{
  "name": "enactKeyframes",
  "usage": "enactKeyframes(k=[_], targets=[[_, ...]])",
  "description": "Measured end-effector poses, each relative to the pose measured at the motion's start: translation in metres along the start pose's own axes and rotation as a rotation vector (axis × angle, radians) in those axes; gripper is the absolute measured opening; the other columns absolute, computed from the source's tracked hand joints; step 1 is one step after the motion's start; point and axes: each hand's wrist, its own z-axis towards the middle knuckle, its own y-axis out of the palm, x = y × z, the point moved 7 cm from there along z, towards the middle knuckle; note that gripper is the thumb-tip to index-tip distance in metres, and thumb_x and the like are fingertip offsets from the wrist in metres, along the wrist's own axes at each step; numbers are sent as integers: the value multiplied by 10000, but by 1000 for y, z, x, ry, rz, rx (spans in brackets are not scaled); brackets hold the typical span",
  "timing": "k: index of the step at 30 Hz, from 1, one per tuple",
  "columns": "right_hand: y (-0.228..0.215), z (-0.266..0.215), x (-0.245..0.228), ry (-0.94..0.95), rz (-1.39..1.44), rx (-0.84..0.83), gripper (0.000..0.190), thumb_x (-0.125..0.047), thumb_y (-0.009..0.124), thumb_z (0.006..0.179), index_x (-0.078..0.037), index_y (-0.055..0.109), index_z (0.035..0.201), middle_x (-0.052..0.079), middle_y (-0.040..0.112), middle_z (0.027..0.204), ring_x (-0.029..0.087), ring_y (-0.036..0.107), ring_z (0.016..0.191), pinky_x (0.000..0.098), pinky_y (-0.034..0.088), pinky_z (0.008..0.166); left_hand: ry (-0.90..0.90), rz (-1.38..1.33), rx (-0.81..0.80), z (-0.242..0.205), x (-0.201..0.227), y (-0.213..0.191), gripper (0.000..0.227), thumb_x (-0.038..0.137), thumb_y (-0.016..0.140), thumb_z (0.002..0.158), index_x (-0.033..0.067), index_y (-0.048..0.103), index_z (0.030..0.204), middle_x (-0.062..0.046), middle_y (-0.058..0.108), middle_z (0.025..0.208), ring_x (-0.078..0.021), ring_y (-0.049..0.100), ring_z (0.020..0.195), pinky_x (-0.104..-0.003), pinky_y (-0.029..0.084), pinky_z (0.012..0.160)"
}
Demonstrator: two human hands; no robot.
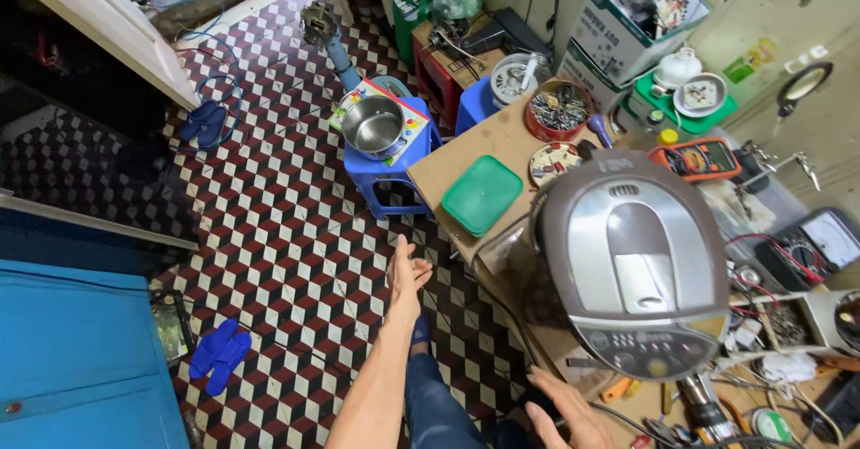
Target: Disassembling, inspecting, and testing an electric thermal water dispenser using a multimeter and tools.
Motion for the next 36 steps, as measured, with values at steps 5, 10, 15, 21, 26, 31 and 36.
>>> enactKeyframes(k=[5,10,15,21,26,31,36], targets=[[142,45,156,200,13,-96,519,-330,720,867,-155,619,1344,80,634,1423,242,621,1329,388,551,1040,-86,-128,-50,132,38,14,771,501,662,855,96,433,1469,-180,538,1369,-354,621,1222,-426,565,966],[259,97,200,858,617,-192,627,-380,579,954,-264,368,1532,56,484,1531,323,553,1376,455,428,1108,-194,-342,-45,282,22,34,821,395,746,854,52,394,1512,-250,425,1532,-401,541,1345,-448,527,1069],[309,161,103,932,919,-289,813,-271,571,960,-324,111,1629,74,372,1596,333,502,1418,496,396,1157,-310,-461,-50,370,5,54,874,420,733,875,38,332,1551,-243,342,1595,-386,479,1397,-453,493,1110],[309,230,3,681,879,-155,989,-96,637,893,-310,48,1658,204,486,1549,362,584,1379,499,427,1140,-338,-620,-77,436,-3,74,812,432,714,910,31,361,1523,-221,379,1528,-347,503,1348,-426,482,1110],[343,187,89,909,1015,-244,859,-179,603,940,-346,101,1616,147,486,1563,334,585,1381,475,450,1143,-304,-691,-133,495,-24,79,484,192,632,934,-40,477,1329,-254,606,1268,-335,695,1046,-396,636,920],[346,139,129,849,751,-253,857,-155,687,896,-323,264,1622,174,617,1459,340,652,1308,470,506,1096,-235,-759,-113,490,-15,36,258,-14,557,918,-108,552,1158,-198,668,1127,-283,727,935,-321,635,767],[237,163,-22,633,510,-303,684,-204,682,924,-175,397,1546,161,652,1387,279,644,1306,386,507,1103,-321,-386,-91,304,38,-84,267,197,660,863,57,615,1085,-85,710,1024,-98,698,750,-149,329,385]])
